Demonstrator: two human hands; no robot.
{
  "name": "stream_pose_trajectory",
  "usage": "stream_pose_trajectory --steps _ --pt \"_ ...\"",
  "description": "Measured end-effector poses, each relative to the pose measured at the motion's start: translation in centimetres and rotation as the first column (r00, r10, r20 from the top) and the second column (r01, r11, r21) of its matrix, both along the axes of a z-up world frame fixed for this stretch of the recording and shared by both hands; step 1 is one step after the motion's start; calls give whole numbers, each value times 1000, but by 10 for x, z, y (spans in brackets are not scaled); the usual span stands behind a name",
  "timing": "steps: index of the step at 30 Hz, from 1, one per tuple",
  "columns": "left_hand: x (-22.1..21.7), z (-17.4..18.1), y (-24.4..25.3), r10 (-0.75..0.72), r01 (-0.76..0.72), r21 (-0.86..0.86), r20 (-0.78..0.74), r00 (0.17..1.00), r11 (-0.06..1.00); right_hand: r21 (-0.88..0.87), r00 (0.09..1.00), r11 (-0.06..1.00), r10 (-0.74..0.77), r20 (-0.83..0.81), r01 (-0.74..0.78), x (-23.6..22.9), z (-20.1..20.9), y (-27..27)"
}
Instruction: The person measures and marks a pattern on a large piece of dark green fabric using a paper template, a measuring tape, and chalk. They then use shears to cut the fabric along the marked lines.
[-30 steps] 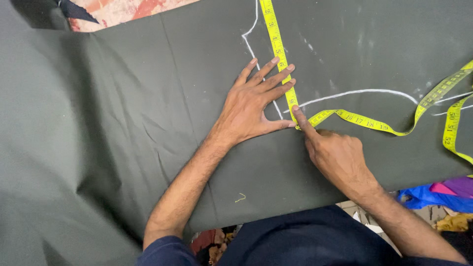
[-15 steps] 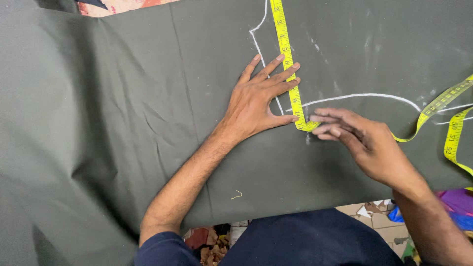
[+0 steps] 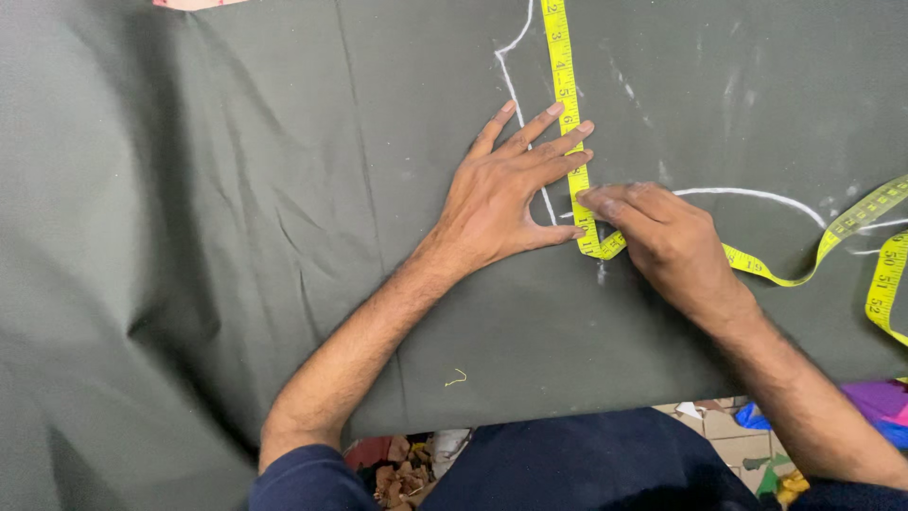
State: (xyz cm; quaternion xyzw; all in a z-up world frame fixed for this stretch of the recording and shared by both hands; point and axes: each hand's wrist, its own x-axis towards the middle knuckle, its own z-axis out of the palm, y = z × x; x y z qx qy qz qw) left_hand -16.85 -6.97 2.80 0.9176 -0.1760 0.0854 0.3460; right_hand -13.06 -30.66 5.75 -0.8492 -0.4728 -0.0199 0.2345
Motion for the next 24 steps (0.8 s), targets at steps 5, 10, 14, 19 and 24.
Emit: stream_pose_trajectory --steps 5,10,14,19,24 --pt "-1 1 0 4 -4 -1 -4 1000 1000 -7 986 995 -104 -131 104 -1 4 -4" --pt "1 4 0 -3 3 -1 -1 1000 1000 -76 989 993 -95 -109 87 0 10 -2" --pt "-1 1 1 -10 10 5 2 1000 1000 -132 993 990 -69 -97 56 -6 15 -6" --pt "0 2 1 -7 7 -9 16 1000 1000 -233 963 956 -218 -160 178 -6 17 -8" --pt "-1 0 1 -4 4 -11 16 1000 1000 -23 923 970 -239 -302 244 -5 18 -8"
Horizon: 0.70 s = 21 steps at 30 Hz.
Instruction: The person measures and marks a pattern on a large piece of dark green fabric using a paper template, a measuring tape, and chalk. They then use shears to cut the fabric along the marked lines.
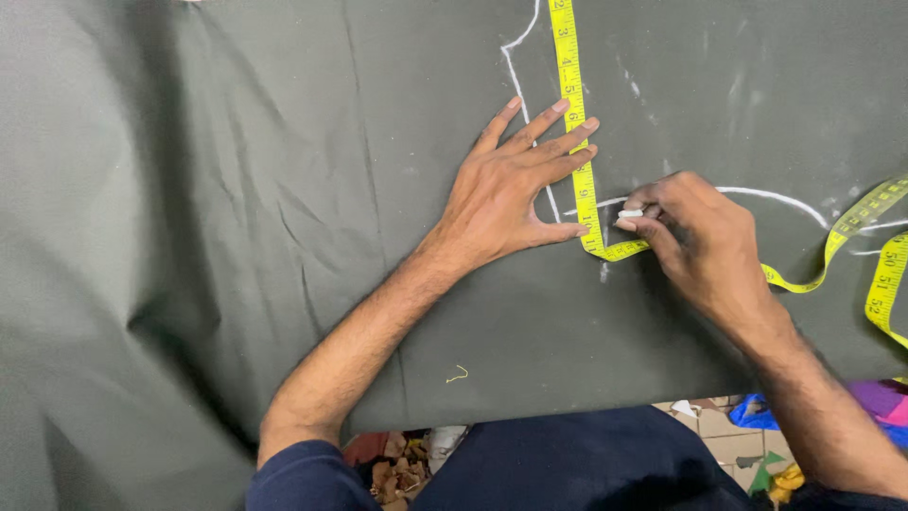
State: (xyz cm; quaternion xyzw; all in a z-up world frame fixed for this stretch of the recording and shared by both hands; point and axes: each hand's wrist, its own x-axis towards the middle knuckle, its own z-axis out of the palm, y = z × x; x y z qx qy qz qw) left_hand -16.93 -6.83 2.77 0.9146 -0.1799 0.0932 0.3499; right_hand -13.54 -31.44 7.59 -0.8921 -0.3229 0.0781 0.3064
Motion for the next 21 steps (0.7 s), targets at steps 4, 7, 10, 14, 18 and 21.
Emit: stream_pose_trajectory --steps 4,7,10,14,18,21 --pt "0 -2 0 -2 2 8 13 1000 1000 110 1000 994 5 -1 -5 -5 -5 9" --pt "0 -2 0 17 -16 27 -18 1000 999 81 980 988 121 155 -135 -1 -13 22" --pt "0 -5 -2 29 -29 -6 11 1000 1000 75 963 979 171 209 -190 5 -21 30" --pt "0 -10 -2 27 -27 -40 4 1000 999 63 943 969 217 252 -240 8 -26 34" --pt "0 -12 -2 31 -31 -23 7 999 999 1 936 973 223 273 -232 5 -27 34" --pt "1 -12 -3 30 -30 -19 3 1000 999 -28 921 970 237 309 -241 5 -25 34"
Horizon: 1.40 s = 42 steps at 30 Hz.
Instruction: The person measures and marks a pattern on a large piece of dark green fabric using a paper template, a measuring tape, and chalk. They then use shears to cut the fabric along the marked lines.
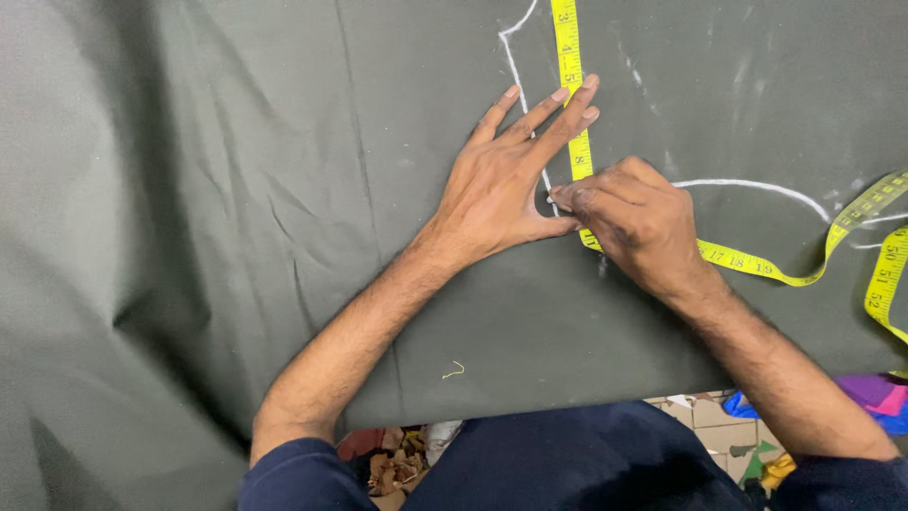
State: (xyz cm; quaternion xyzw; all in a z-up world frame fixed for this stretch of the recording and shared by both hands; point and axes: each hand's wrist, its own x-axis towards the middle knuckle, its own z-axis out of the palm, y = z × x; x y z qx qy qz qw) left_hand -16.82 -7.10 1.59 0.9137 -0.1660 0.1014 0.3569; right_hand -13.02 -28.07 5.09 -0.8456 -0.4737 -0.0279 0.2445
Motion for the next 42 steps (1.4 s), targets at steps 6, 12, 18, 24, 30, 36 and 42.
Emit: stream_pose_trajectory --steps 6,12,18,24,30,36,42 --pt "1 0 -2 4 -4 16 -15 1000 1000 -9 1000 1000 16 21 -16 1 2 0" --pt "-1 -1 0 1 -1 15 -11 1000 1000 -32 998 998 53 34 -51 3 7 -1" --pt "0 0 -2 8 -8 16 12 1000 1000 -56 998 998 -29 56 32 5 20 -18" --pt "-1 9 2 -27 29 52 -38 999 998 53 992 994 -97 78 93 6 11 -30" --pt "-2 5 4 -92 95 -28 93 991 995 68 893 927 -332 -303 368 6 8 -44" --pt "0 5 8 -86 92 -29 161 983 995 98 984 982 -155 -89 164 -1 2 -23" --pt "1 7 12 -77 85 -102 84 994 991 31 998 998 -59 0 59 -3 -1 -9"
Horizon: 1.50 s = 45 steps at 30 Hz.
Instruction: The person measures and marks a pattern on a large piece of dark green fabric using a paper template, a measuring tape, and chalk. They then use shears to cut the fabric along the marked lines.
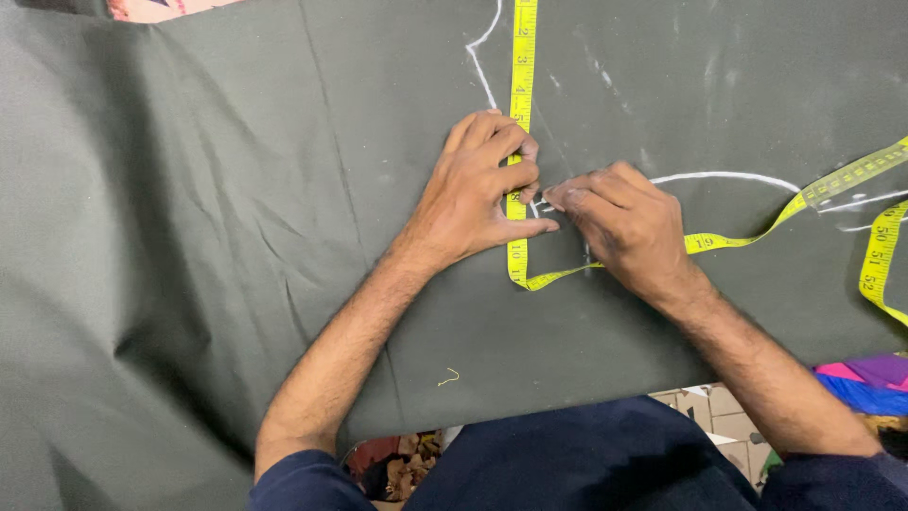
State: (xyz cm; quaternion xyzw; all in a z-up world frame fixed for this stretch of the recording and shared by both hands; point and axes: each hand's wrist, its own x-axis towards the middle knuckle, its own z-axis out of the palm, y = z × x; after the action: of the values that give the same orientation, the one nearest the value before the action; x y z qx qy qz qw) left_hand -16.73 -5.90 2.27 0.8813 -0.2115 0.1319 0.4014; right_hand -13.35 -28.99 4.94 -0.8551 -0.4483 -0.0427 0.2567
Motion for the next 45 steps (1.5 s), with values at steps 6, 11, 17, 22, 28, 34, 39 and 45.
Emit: stream_pose_trajectory --steps 6,11,17,22,28,34,39,45 --pt "0 4 -1 4 -4 -9 -5 1000 1000 8 999 1000 -18 27 18 0 4 -6" --pt "0 4 -1 8 -8 2 -15 1000 1000 -53 991 993 -104 80 108 8 1 -40" --pt "2 5 -1 -5 5 10 -19 1000 1000 -22 977 984 -175 121 179 16 3 -77" --pt "1 4 -2 -3 3 -4 -13 1000 1000 40 980 984 -175 89 173 6 7 -62" --pt "3 5 1 -21 21 -8 -25 999 1000 50 999 998 -31 20 29 -2 2 -6" --pt "1 3 -1 1 -1 -28 -7 1000 1000 25 999 999 25 47 -26 -7 2 12" --pt "2 5 -1 -14 14 -22 -16 1000 1000 -36 997 999 1 78 2 -2 3 -8" --pt "3 4 -2 3 -4 -10 -39 999 1000 -82 974 985 -137 178 153 17 2 -65"
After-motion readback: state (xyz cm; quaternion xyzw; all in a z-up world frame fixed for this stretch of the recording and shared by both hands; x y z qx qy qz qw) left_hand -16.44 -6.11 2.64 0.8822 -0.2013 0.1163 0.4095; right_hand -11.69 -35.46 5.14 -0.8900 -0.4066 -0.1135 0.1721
